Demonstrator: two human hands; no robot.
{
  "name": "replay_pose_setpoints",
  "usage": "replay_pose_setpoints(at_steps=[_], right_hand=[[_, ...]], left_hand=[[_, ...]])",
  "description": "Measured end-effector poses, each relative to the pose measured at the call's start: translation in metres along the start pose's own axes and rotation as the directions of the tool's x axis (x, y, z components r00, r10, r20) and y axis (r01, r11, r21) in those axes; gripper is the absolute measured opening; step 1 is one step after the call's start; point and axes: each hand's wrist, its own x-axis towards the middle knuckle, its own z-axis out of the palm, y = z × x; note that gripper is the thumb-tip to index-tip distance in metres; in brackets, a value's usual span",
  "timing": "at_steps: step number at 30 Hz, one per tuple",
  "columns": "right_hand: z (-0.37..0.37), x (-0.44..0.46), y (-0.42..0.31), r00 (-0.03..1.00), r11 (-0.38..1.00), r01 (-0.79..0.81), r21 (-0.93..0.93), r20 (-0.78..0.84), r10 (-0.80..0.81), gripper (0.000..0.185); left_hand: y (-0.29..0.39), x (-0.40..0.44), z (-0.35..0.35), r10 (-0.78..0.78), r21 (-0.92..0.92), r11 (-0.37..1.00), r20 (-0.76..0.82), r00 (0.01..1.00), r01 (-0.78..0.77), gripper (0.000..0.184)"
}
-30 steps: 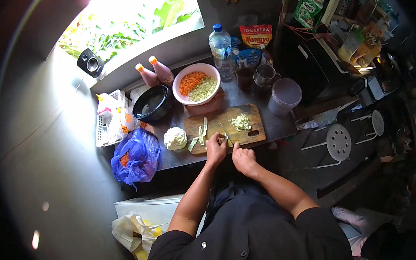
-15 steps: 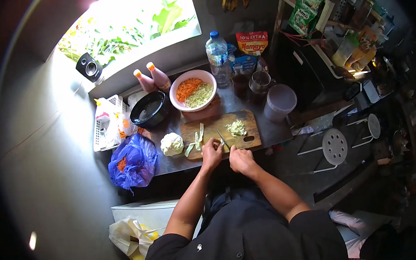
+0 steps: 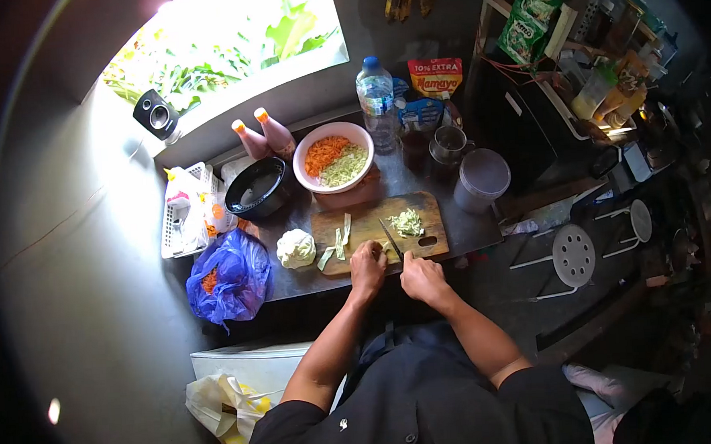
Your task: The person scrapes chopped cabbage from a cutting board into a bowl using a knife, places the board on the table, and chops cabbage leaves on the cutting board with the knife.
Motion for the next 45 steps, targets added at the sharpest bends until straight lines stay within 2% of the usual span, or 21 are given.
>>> replay_pose_setpoints(at_steps=[3,5,8,12,14,18,21,30,35,45], right_hand=[[0.011,-0.006,0.007,0.999,1.000,0.005,0.021,0.039,-0.005,0.028],[0.017,-0.008,0.008,1.000,1.000,0.003,0.022,0.029,-0.003,0.029],[0.011,-0.010,0.003,1.000,0.999,-0.011,0.034,-0.008,0.011,0.031],[0.015,-0.009,0.000,1.000,0.999,-0.023,0.045,-0.015,0.024,0.031],[0.018,-0.010,0.000,0.999,0.999,0.031,-0.044,0.028,-0.029,0.042],[0.018,-0.004,-0.003,0.998,0.997,0.053,-0.064,0.015,-0.053,0.042],[0.014,-0.003,-0.007,1.000,0.999,-0.029,-0.016,-0.011,0.029,0.043],[0.027,-0.002,-0.005,1.000,0.998,-0.002,0.062,0.024,0.001,0.034],[0.022,-0.004,-0.007,1.000,0.998,-0.027,0.059,-0.012,0.028,0.032],[0.023,0.000,-0.006,0.999,0.993,-0.040,0.107,0.023,0.037,0.029]], left_hand=[[0.016,-0.007,-0.006,0.001,-0.106,0.994,-0.025,1.000,-0.004,0.010],[0.014,-0.009,-0.006,0.130,0.000,0.992,-0.053,0.990,-0.130,0.009],[0.014,-0.010,-0.004,0.152,0.063,0.987,-0.023,0.988,-0.150,0.009],[0.017,-0.008,-0.007,0.136,0.074,0.988,-0.020,0.991,-0.134,0.008],[0.015,-0.006,-0.009,0.096,0.059,0.994,-0.002,0.995,-0.096,0.008],[0.009,0.002,-0.006,0.055,0.010,0.998,-0.005,0.998,-0.055,0.009],[0.007,0.000,-0.005,0.053,0.028,0.998,-0.018,0.998,-0.052,0.011],[0.007,-0.002,-0.004,0.118,0.026,0.993,-0.065,0.991,-0.117,0.011],[0.007,-0.002,-0.003,0.119,0.008,0.993,-0.085,0.989,-0.119,0.010],[0.008,-0.003,-0.006,0.122,0.062,0.991,-0.040,0.992,-0.119,0.010]])
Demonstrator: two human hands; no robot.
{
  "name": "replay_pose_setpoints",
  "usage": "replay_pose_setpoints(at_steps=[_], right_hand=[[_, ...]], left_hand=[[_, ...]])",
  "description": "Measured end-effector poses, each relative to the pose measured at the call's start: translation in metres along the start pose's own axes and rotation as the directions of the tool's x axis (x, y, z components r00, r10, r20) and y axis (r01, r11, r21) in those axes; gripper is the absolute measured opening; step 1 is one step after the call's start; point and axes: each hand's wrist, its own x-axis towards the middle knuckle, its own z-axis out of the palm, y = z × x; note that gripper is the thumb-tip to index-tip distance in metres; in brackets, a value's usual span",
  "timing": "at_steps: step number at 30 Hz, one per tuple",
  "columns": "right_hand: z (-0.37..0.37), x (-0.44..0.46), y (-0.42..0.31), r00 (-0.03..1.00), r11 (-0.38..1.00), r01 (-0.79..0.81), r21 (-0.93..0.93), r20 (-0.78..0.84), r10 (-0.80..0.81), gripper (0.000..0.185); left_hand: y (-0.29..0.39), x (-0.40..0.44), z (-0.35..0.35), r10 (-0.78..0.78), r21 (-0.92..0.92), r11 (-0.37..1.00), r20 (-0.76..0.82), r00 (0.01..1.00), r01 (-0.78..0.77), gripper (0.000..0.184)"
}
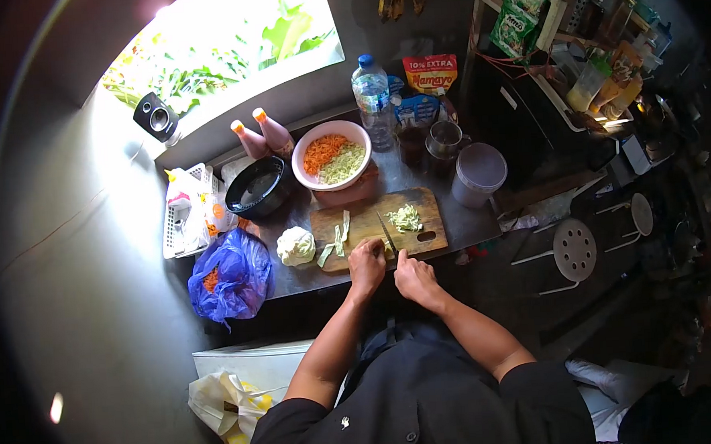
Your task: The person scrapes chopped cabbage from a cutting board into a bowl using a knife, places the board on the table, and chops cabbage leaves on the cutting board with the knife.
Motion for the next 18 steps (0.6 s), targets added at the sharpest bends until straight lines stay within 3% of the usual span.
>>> replay_pose_setpoints(at_steps=[18], right_hand=[[0.006,-0.005,-0.008,0.991,0.998,-0.067,0.020,0.114,0.064,0.034]], left_hand=[[0.000,-0.001,-0.002,0.029,0.037,0.999,0.013,1.000,-0.029,0.011]])
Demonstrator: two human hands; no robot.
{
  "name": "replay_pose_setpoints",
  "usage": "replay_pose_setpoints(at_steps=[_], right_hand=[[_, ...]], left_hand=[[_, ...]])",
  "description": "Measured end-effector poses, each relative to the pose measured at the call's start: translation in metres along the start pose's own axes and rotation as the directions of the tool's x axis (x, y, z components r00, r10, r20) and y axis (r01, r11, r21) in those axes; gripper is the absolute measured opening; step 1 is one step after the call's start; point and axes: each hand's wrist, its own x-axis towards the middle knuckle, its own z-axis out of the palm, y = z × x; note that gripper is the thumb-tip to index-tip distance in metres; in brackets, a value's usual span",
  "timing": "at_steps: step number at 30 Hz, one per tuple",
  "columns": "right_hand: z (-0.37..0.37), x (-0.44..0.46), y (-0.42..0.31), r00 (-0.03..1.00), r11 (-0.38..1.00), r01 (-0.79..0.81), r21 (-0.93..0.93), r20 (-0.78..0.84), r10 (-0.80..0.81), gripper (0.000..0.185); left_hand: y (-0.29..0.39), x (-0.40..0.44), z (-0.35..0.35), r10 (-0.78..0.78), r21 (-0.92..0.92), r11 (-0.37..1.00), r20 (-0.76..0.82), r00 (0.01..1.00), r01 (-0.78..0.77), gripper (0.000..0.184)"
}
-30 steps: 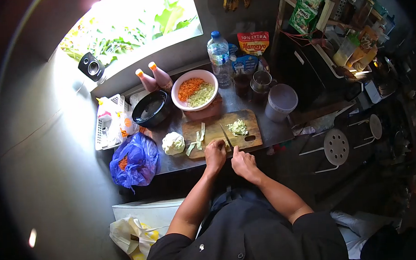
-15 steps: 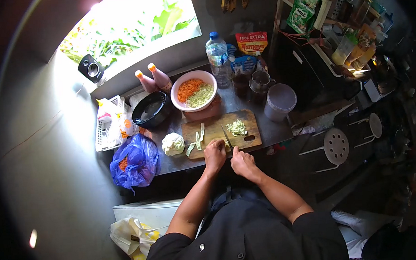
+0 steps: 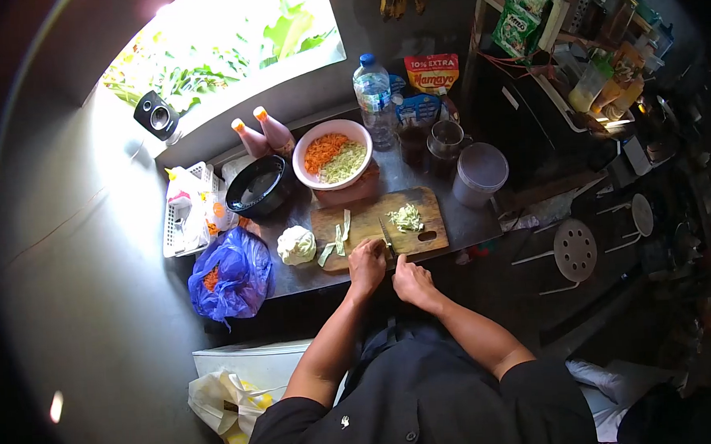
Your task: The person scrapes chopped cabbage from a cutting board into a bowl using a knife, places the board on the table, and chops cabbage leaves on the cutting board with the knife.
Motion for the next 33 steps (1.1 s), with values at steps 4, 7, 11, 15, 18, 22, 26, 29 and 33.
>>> replay_pose_setpoints(at_steps=[4,7,11,15,18,22,26,29,33], right_hand=[[0.000,0.003,-0.001,0.993,1.000,0.015,-0.020,-0.121,-0.017,0.034],[0.002,0.000,0.000,0.983,0.995,0.064,-0.072,-0.167,-0.075,0.033],[0.006,-0.001,-0.001,0.975,0.964,0.117,-0.237,-0.160,-0.157,0.039],[0.017,0.009,0.001,0.982,0.963,0.073,-0.260,-0.149,-0.115,0.036],[0.007,0.008,-0.001,0.985,0.957,0.089,-0.277,-0.116,-0.126,0.034],[-0.004,0.002,-0.008,0.975,0.969,0.115,-0.218,-0.160,-0.152,0.030],[0.011,0.006,-0.005,0.970,0.954,0.121,-0.273,-0.174,-0.172,0.026],[0.012,0.011,-0.002,0.968,0.953,0.127,-0.275,-0.174,-0.179,0.024],[0.019,0.017,-0.002,0.960,0.911,0.109,-0.397,-0.194,-0.199,0.022]], left_hand=[[0.004,0.002,-0.004,-0.027,-0.012,1.000,0.013,1.000,0.028,0.013],[0.007,0.001,-0.004,-0.045,-0.026,0.999,0.029,0.999,0.046,0.013],[0.003,0.001,-0.002,0.002,-0.030,1.000,-0.003,1.000,-0.002,0.011],[0.006,0.000,-0.003,0.011,0.007,1.000,0.036,0.999,-0.011,0.010],[0.002,-0.001,0.000,-0.019,-0.034,0.999,0.005,1.000,0.019,0.010],[-0.007,-0.001,0.003,-0.048,-0.066,0.997,-0.012,0.999,0.047,0.010],[0.002,0.000,-0.005,-0.100,-0.043,0.994,0.061,0.993,0.103,0.008],[-0.005,-0.003,0.000,-0.049,-0.055,0.997,0.028,0.998,0.051,0.007],[-0.003,-0.007,0.003,-0.029,-0.097,0.995,-0.038,0.999,0.025,0.007]])
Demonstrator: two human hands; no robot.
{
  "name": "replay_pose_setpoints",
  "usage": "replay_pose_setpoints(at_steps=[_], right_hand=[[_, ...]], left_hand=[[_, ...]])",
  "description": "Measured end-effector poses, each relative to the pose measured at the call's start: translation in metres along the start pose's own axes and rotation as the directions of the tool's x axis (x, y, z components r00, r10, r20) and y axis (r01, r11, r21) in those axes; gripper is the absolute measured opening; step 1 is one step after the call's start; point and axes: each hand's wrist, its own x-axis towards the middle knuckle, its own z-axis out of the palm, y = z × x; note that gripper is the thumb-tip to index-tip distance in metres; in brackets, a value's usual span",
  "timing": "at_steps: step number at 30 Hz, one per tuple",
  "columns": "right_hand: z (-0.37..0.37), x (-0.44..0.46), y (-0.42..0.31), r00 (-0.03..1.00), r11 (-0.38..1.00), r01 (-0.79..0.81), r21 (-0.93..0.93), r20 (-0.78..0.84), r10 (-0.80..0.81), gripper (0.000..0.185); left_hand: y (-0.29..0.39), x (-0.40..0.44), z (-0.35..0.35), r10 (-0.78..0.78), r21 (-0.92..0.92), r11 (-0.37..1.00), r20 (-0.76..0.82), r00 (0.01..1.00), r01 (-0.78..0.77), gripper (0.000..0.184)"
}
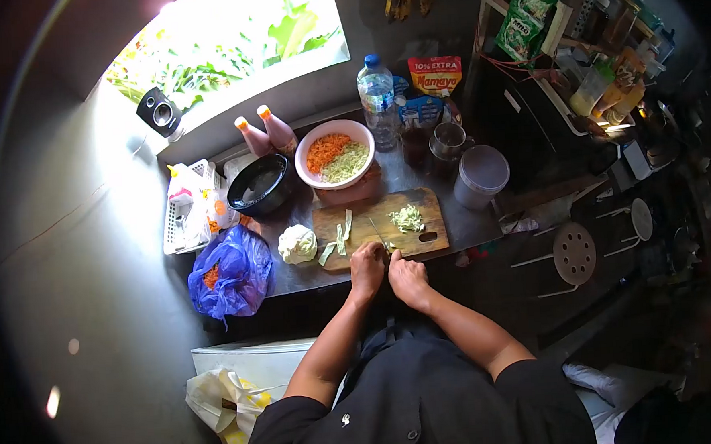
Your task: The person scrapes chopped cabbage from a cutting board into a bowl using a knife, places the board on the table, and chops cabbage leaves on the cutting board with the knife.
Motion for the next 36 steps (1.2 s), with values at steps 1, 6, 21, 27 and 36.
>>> replay_pose_setpoints(at_steps=[1,6,21,27,36], right_hand=[[-0.001,-0.001,-0.001,1.000,1.000,-0.008,-0.023,-0.001,0.008,0.021],[-0.011,-0.013,-0.006,0.999,1.000,-0.016,-0.021,0.042,0.017,0.019],[0.010,-0.004,-0.002,0.998,0.997,-0.006,-0.071,0.058,0.011,0.015],[-0.005,0.002,0.001,0.999,1.000,0.024,0.019,0.043,-0.025,0.019],[-0.013,0.000,0.005,0.991,0.997,0.058,0.049,0.115,-0.063,0.029]], left_hand=[[0.001,-0.003,0.000,0.020,-0.010,1.000,-0.022,1.000,-0.020,0.006],[0.002,-0.007,-0.004,0.009,0.041,0.999,0.007,1.000,-0.010,0.008],[0.010,0.000,-0.007,0.021,0.157,0.987,0.073,0.997,-0.032,0.007],[0.002,-0.001,-0.009,0.052,0.047,0.997,0.046,0.998,-0.054,0.007],[-0.001,-0.002,-0.004,0.004,0.040,0.999,0.020,1.000,-0.005,0.006]])
